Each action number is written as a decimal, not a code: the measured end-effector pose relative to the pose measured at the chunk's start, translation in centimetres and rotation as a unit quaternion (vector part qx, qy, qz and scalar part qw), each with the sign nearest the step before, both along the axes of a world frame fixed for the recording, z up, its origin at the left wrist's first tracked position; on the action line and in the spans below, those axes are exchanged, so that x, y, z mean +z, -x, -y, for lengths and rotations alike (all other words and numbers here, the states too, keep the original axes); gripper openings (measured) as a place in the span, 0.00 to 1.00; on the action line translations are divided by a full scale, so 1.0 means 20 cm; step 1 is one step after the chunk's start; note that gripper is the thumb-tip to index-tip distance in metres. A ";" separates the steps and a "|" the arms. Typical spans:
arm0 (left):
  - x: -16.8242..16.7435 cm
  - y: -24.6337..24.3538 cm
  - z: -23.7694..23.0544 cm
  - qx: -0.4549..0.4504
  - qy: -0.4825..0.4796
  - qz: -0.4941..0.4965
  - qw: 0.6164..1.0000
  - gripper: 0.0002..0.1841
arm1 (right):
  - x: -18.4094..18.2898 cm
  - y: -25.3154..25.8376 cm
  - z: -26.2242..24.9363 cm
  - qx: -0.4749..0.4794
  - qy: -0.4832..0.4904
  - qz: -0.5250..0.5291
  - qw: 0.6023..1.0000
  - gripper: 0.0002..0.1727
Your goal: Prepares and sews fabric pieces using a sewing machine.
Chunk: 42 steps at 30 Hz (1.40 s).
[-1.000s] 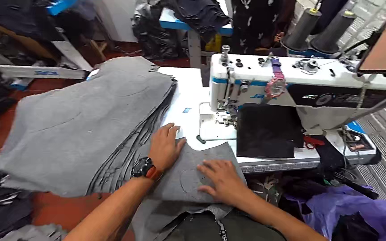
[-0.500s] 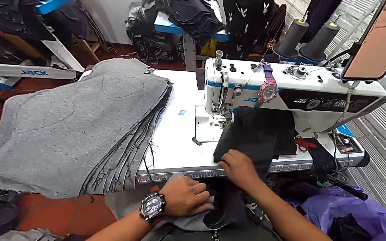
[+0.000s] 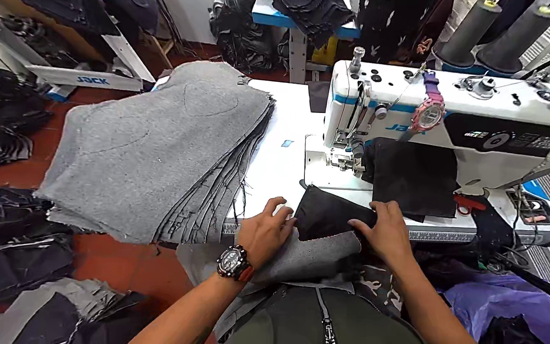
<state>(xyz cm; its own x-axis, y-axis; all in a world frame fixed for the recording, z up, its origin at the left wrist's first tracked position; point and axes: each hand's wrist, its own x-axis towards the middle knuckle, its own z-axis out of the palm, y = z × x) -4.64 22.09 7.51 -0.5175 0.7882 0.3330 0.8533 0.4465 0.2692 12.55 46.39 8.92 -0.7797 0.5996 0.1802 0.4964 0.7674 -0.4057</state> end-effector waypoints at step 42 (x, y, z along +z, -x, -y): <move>0.63 -0.07 -0.07 -0.345 -0.022 -0.042 0.938 0.12 | -0.13 0.51 0.02 0.320 0.005 -0.131 0.938 0.24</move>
